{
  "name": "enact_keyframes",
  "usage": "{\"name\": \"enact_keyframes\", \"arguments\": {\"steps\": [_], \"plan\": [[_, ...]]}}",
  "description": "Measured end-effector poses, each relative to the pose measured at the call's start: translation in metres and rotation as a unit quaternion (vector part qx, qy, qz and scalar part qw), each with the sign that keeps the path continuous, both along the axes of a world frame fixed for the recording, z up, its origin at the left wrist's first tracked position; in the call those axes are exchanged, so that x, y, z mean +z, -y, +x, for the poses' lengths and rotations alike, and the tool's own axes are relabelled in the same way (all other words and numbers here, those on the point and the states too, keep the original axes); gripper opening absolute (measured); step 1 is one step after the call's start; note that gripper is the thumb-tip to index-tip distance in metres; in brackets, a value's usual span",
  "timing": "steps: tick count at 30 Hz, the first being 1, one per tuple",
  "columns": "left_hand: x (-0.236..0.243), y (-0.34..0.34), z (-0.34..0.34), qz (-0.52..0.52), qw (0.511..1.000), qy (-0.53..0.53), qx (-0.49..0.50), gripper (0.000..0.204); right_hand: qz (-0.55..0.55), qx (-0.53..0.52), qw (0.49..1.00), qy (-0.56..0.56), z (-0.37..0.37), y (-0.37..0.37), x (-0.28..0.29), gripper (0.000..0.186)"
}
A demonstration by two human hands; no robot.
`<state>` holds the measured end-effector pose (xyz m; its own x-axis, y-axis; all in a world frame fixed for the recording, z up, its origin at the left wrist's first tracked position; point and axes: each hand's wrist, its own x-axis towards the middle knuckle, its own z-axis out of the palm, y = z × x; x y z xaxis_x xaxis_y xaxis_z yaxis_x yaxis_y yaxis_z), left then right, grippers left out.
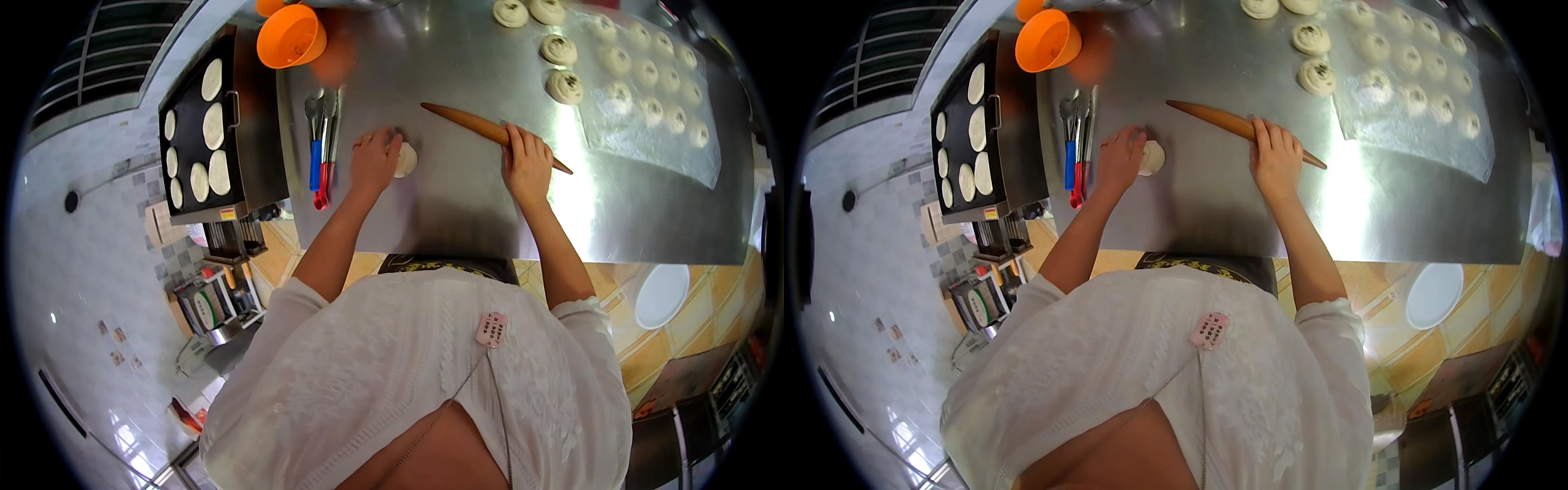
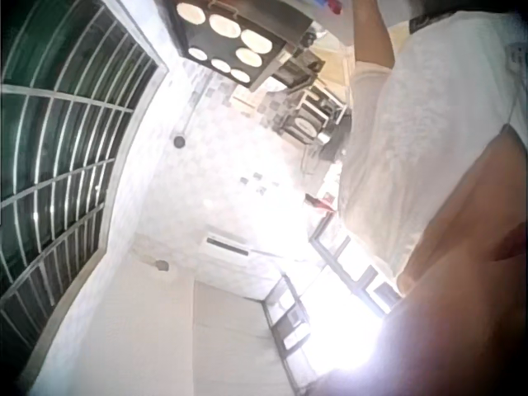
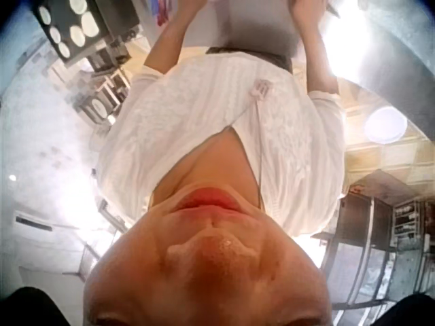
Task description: The person rolls dough balls into flat circles using a rolling pin on a stainless steel counter. They then place the flattened dough onto a hot griddle to cook. The process is repeated for multiple dough pieces.
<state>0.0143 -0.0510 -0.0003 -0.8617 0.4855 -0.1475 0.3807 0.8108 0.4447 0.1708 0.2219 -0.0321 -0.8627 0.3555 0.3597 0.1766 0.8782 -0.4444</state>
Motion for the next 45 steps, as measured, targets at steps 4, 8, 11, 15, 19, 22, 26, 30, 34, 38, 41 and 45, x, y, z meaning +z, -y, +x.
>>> {"name": "enact_keyframes", "arguments": {"steps": [4,8,11,15,19,22,26,30,34,38,41,45], "plan": [[-0.024,-0.035,0.021,-0.101,0.99,-0.083,-0.053,0.057,0.025,-0.008,0.999,0.032,0.0,0.004,0.0,0.05],[-0.018,-0.044,0.028,-0.084,0.991,-0.077,-0.072,0.063,0.048,-0.016,0.998,0.044,-0.002,0.002,-0.001,0.048],[-0.018,-0.04,0.03,-0.059,0.995,-0.034,-0.068,0.066,0.058,-0.002,0.997,0.045,0.002,0.004,0.004,0.048],[-0.013,-0.05,0.013,-0.069,0.995,0.03,-0.061,0.07,0.046,0.007,0.998,0.05,-0.009,-0.007,0.02,0.051],[0.001,-0.052,0.033,-0.153,0.985,-0.013,-0.081,0.073,0.028,0.024,0.996,0.076,0.001,-0.015,0.019,0.051],[-0.009,-0.052,0.02,-0.083,0.991,-0.027,-0.098,0.076,0.007,0.024,0.995,0.095,-0.002,-0.012,0.019,0.049],[0.002,0.004,0.046,0.085,0.996,-0.008,-0.021,0.082,-0.003,0.015,0.993,0.115,0.0,-0.001,0.02,0.049],[-0.008,0.12,0.087,-0.044,0.998,-0.041,-0.002,0.086,-0.002,0.004,0.993,0.117,0.001,0.004,0.024,0.049],[-0.023,0.131,0.081,-0.016,0.998,-0.058,0.004,0.085,-0.014,0.018,0.995,0.093,-0.005,0.011,0.031,0.048],[-0.009,0.062,0.04,0.208,0.971,-0.109,0.045,0.083,-0.046,0.117,0.988,0.094,-0.012,0.049,0.06,0.05],[0.013,0.041,0.035,0.1,0.991,-0.092,-0.022,0.075,-0.025,0.205,0.973,0.106,-0.011,0.09,0.072,0.051],[-0.007,0.012,-0.001,0.033,0.996,-0.076,-0.032,0.072,0.059,0.124,0.985,0.105,-0.054,0.1,0.05,0.05]]}}
